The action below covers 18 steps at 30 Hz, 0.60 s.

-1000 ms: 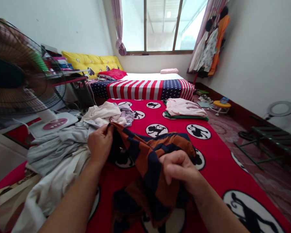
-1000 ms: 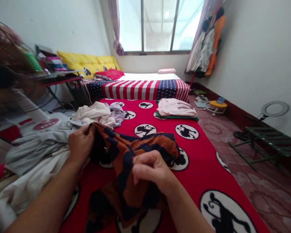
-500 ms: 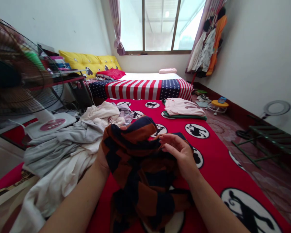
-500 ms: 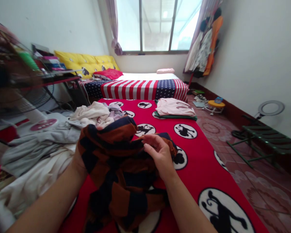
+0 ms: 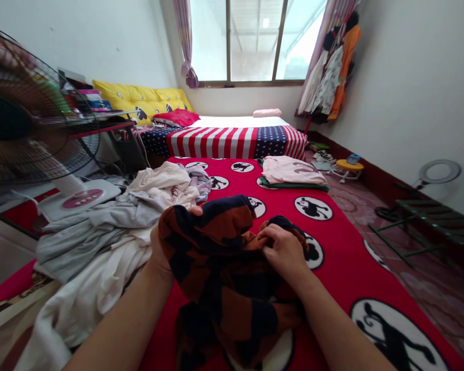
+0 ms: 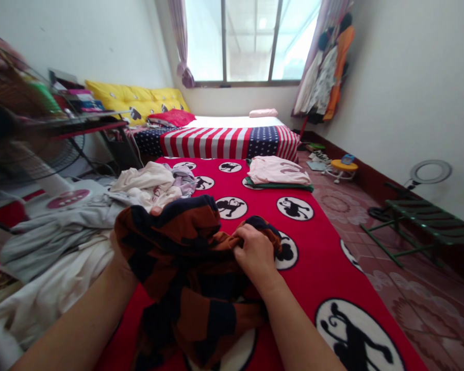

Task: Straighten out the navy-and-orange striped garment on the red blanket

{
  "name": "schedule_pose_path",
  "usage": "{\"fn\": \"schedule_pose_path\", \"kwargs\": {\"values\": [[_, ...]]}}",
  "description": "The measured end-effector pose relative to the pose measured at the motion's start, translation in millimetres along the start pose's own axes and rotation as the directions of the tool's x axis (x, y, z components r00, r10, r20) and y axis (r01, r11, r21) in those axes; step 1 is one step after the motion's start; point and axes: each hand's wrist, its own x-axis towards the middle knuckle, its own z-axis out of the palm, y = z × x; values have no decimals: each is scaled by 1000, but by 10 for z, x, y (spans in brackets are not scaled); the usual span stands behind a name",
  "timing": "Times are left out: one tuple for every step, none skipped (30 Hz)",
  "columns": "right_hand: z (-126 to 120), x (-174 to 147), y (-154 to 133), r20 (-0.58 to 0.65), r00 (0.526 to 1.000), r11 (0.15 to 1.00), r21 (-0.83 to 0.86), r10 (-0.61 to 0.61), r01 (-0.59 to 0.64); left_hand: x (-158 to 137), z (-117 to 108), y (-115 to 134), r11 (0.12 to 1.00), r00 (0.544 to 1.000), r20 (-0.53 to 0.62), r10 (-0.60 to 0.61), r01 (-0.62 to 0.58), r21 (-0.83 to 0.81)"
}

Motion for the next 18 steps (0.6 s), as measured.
{"fn": "schedule_pose_path", "kwargs": {"values": [[-24,8,19,-113,993,994,111,35,-22,7,17,41,995,995,83,-57,64,-79],[-51,18,44,-235,968,973,228,91,-37,14,28,83,977,978,182,-105,136,-166],[-82,31,74,-351,923,943,331,161,-38,20,33,123,947,950,281,-134,207,-246],[-116,47,109,-454,862,912,410,225,-22,25,33,159,921,920,363,-144,259,-291],[-149,64,149,-544,794,887,461,272,12,29,30,190,911,888,438,-143,291,-291],[-181,84,195,-617,730,870,489,294,63,32,27,213,917,841,521,-148,314,-246],[-209,104,248,-666,684,856,504,297,119,34,26,225,932,770,616,-164,326,-158],[-232,125,310,-681,674,843,513,287,160,36,30,224,949,676,712,-193,312,-39],[-251,144,378,-658,704,838,519,267,167,38,38,207,959,565,790,-238,263,101],[-266,160,449,-597,765,847,514,243,132,39,51,174,953,455,839,-299,181,242],[-280,173,517,-510,831,869,490,221,69,41,68,123,929,375,852,-365,81,362],[-293,181,578,-418,885,894,448,207,2,44,87,58,889,333,840,-428,-12,458],[-308,184,624,-347,915,914,403,205,-51,47,107,-17,846,334,814,-475,-81,527],[-323,183,650,-314,926,926,368,210,-85,50,128,-93,809,373,783,-498,-126,574],[-338,178,655,-323,920,931,350,220,-100,50,151,-163,785,438,752,-492,-150,601],[-353,170,638,-358,903,932,347,237,-107,47,176,-219,771,524,718,-458,-168,615],[-365,162,604,-402,879,930,351,257,-111,38,204,-254,764,618,678,-398,-187,618],[-374,154,558,-443,855,930,350,271,-114,22,238,-266,762,706,636,-312,-214,611]]}}
